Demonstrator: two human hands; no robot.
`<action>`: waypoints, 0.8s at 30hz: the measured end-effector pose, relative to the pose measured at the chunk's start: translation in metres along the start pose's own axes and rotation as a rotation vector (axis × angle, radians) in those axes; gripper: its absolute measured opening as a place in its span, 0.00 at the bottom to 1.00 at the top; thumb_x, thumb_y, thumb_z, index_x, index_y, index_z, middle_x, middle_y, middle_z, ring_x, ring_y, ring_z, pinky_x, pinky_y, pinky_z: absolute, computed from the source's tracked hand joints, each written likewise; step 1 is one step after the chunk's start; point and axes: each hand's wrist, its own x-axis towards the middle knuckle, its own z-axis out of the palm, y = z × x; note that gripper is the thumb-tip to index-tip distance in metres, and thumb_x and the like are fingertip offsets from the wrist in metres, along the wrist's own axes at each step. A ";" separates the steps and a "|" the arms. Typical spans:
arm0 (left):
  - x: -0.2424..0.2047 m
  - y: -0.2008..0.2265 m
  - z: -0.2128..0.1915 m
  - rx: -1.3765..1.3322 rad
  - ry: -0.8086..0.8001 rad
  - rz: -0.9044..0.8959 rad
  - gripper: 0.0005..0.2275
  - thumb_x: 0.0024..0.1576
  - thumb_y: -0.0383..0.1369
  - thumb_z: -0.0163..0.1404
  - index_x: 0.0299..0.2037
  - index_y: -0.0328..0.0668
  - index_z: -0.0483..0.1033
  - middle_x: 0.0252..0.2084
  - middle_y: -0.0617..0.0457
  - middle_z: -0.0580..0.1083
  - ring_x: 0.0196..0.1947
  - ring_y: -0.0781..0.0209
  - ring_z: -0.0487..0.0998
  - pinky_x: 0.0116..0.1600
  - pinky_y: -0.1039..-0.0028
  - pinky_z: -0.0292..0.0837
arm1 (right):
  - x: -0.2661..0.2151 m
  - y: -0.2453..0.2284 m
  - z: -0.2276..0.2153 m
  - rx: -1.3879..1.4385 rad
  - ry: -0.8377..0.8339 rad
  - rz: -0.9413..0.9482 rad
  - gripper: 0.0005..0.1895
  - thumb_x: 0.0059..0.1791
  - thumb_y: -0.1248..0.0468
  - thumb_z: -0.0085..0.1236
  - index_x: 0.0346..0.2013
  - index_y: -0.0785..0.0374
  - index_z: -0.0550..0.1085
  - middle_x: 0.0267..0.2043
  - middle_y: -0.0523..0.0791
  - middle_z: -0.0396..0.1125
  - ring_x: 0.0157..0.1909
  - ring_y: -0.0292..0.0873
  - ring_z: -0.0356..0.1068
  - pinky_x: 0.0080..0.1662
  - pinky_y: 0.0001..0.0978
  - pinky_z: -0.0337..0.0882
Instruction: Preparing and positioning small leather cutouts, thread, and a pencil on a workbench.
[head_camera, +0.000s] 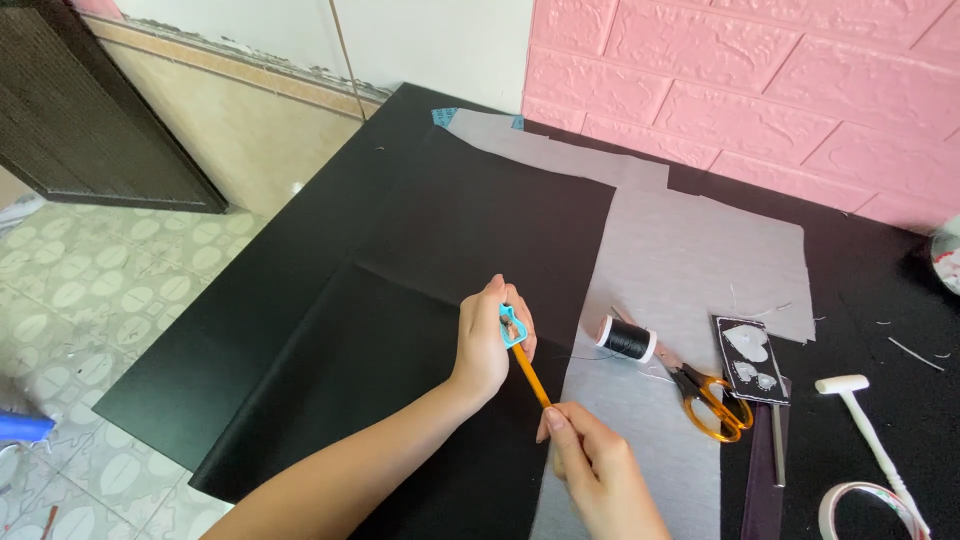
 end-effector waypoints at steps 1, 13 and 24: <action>0.000 0.002 0.000 0.020 -0.013 0.013 0.23 0.62 0.36 0.32 0.13 0.40 0.63 0.10 0.50 0.65 0.11 0.60 0.66 0.42 0.68 0.66 | 0.000 -0.001 0.000 0.107 -0.032 0.040 0.16 0.60 0.58 0.44 0.35 0.64 0.75 0.17 0.42 0.47 0.18 0.37 0.45 0.23 0.30 0.52; 0.000 0.008 0.004 0.030 0.026 -0.099 0.23 0.63 0.36 0.32 0.17 0.36 0.69 0.14 0.46 0.69 0.15 0.56 0.72 0.31 0.67 0.72 | -0.004 -0.017 -0.004 -0.422 0.089 0.056 0.15 0.56 0.51 0.44 0.46 0.46 0.79 0.25 0.38 0.68 0.25 0.35 0.61 0.37 0.25 0.63; 0.005 0.010 0.004 -0.086 0.108 -0.162 0.31 0.66 0.50 0.25 0.14 0.39 0.63 0.09 0.46 0.66 0.10 0.56 0.68 0.30 0.67 0.69 | -0.005 -0.012 -0.005 -0.622 0.080 -0.010 0.14 0.56 0.51 0.39 0.53 0.40 0.70 0.25 0.38 0.71 0.28 0.45 0.72 0.41 0.34 0.69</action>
